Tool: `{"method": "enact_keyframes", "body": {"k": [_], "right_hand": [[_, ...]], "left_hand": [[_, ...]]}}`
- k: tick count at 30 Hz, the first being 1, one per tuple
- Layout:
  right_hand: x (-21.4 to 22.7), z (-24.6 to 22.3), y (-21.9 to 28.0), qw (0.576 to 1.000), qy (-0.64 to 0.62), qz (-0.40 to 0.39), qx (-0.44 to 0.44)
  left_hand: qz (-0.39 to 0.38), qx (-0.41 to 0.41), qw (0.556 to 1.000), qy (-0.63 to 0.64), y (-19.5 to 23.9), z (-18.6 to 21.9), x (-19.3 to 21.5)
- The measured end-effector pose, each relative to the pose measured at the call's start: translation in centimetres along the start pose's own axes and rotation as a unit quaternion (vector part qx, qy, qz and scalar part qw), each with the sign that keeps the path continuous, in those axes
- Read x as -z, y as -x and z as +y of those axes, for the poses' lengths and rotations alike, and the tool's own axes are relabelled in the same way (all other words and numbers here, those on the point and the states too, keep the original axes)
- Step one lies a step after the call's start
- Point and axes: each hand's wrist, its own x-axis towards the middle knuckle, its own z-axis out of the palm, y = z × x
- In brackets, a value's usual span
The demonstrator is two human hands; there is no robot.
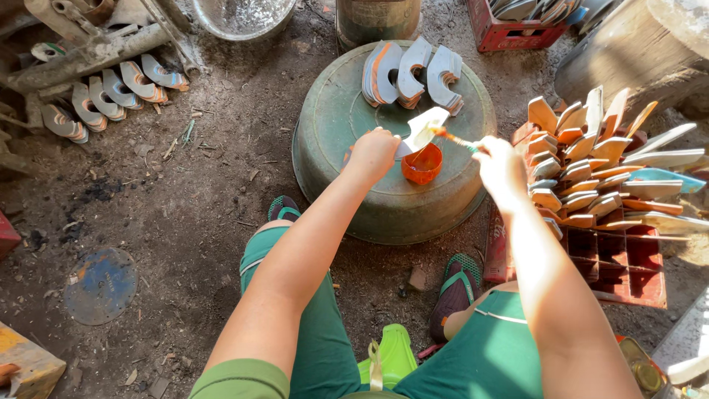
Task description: The person paints curved wooden pieces with orange paint using a brush. They dip the brush into a small container, apply paint to each piece, and place the finished pieces into a red crate.
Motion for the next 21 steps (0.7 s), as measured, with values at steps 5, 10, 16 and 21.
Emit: {"method": "enact_keyframes", "body": {"k": [5, 10, 16, 21], "right_hand": [[-0.3, -0.2, -0.3, 0.994, 0.017, -0.009, 0.109], [0.2, -0.5, -0.5, 0.999, -0.007, -0.003, -0.039], [-0.1, -0.8, -1.4, 0.993, 0.006, 0.024, 0.114], [-0.5, -0.5, -1.2, 0.998, 0.028, 0.035, 0.040]], "left_hand": [[-0.002, 0.019, 1.000, -0.018, 0.3, 0.0, 0.9], [0.012, -0.021, 1.000, -0.014, 0.2, 0.0, 1.1], [-0.024, -0.010, 0.999, -0.024, -0.2, 0.1, 1.5], [-0.039, -0.012, 0.999, -0.017, 0.0, 0.9, 1.6]]}}
